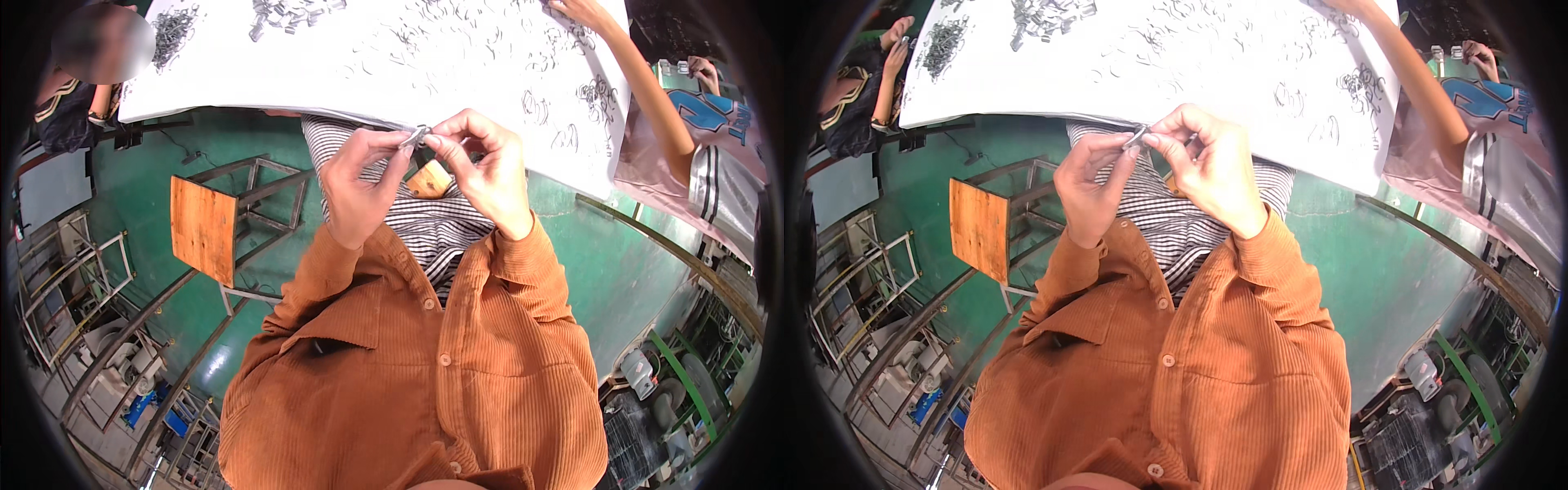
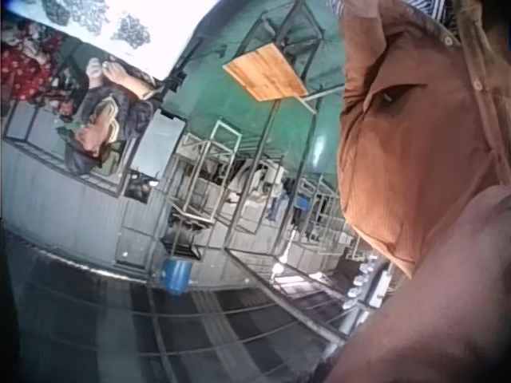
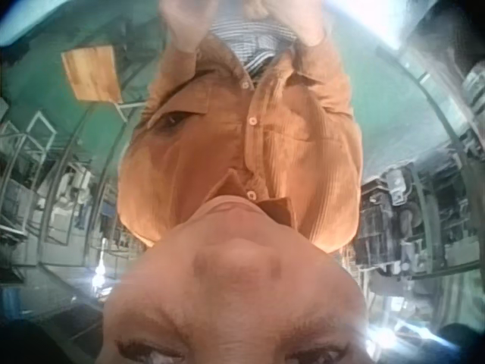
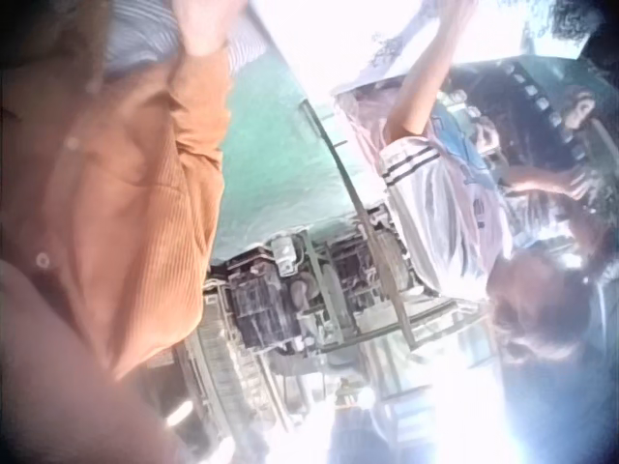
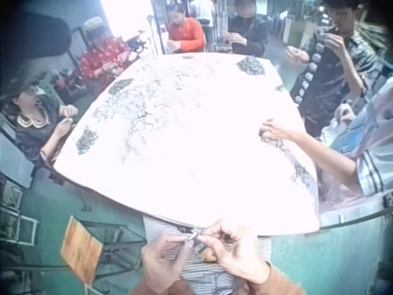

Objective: The person sorts small metal rings and clips on a table, frequently picking up and inspecting individual pieces and placing them onto a growing chain of connected pieces.

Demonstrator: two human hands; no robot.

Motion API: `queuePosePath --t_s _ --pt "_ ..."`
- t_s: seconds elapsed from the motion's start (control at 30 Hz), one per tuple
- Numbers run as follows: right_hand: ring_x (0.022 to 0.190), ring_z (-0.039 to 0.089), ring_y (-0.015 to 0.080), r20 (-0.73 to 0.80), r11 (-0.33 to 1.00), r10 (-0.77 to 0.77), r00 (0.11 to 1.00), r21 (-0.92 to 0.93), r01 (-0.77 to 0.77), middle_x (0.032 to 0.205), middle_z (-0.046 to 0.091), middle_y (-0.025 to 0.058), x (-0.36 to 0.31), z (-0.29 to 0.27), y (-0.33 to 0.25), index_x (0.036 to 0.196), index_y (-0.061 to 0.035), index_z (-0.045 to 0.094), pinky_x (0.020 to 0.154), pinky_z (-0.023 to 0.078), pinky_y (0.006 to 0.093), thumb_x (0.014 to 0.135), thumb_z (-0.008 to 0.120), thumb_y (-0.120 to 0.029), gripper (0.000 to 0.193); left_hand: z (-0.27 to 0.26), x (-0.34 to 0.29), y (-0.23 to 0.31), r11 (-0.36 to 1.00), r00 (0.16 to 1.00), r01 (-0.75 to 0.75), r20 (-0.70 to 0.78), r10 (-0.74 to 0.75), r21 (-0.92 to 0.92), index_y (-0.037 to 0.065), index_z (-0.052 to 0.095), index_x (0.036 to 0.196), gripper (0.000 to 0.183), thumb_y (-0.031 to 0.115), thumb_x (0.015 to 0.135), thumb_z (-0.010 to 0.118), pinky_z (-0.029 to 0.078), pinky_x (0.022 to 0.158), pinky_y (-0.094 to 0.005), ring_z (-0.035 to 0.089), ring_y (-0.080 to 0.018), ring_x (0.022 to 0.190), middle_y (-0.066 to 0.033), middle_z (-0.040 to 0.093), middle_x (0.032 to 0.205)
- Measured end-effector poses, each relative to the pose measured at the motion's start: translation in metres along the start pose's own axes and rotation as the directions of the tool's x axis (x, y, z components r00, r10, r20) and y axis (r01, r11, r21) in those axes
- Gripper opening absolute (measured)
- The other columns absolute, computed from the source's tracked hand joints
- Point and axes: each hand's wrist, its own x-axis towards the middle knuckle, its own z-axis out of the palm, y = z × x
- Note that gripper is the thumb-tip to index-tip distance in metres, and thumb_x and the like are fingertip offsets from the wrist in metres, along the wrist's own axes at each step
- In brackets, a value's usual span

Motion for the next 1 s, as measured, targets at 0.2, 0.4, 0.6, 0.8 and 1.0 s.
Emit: queuePosePath --t_s 0.2,0.4,0.6,0.8,1.0 --pt "0.056 0.051 0.0042 0.019 0.992 -0.102 0.995 -0.076 0.103 0.071 0.063 0.0039 0.007 0.013 -0.012 0.083 -0.0006 0.065 0.05 0.04 0.0202 0.083 0.067 -0.002 0.003 -0.015 -0.001 0.005 0.996 0.997 0.083 -0.005 -0.083 -0.043 -0.005 0.06 0.1 0.018 -0.009 0.083 0.065 0.056 0.079 -0.0254 0.068 -0.0159 0.091 -0.0128 0.068 0.097" --pt "0.077 0.058 0.0126 0.043 0.989 -0.108 0.993 0.105 0.103 0.09 0.063 0.0056 0.019 0.026 -0.002 0.081 -0.0018 0.065 0.067 0.046 0.0227 0.081 0.069 0.0 0.005 -0.032 0.002 0.002 0.994 0.995 0.09 0.04 -0.093 0.055 -0.005 0.061 0.097 0.016 -0.01 0.082 0.065 0.055 0.08 -0.0255 0.068 -0.0152 0.089 -0.0109 0.068 0.094" --pt "0.092 0.058 0.0147 0.247 0.789 -0.003 0.969 0.595 -0.149 0.098 0.062 0.0083 0.028 0.036 0.01 0.084 -0.0003 0.062 0.086 0.046 0.0308 0.082 0.069 0.001 0.008 -0.056 0.01 0.008 0.994 0.989 0.079 0.115 -0.088 0.077 -0.005 0.064 0.1 0.018 -0.009 0.082 0.065 0.056 0.078 -0.0258 0.068 -0.0154 0.089 -0.0119 0.069 0.094" --pt "0.088 0.06 0.0187 0.223 0.96 -0.242 0.944 0.196 0.199 0.088 0.063 0.0076 0.033 0.044 0.01 0.082 -0.0019 0.059 0.084 0.047 0.0313 0.08 0.069 0.002 0.01 -0.12 0.114 -0.085 0.966 0.903 0.234 -0.393 -0.174 0.109 -0.001 0.071 0.1 0.018 0.004 0.083 0.065 0.053 0.071 -0.0282 0.068 -0.0177 0.077 -0.0106 0.07 0.094" --pt "0.084 0.061 0.0197 0.235 0.957 -0.285 0.929 0.123 0.262 0.088 0.063 0.0079 0.039 0.053 0.009 0.082 -0.0023 0.059 0.077 0.049 0.0308 0.078 0.068 0.005 0.012 -0.17 0.198 -0.198 0.562 0.923 0.266 -0.375 0.086 0.783 0.007 0.07 0.108 0.042 0.023 0.071 0.08 0.053 0.081 -0.032 0.068 -0.0233 0.088 -0.0142 0.07 0.095"
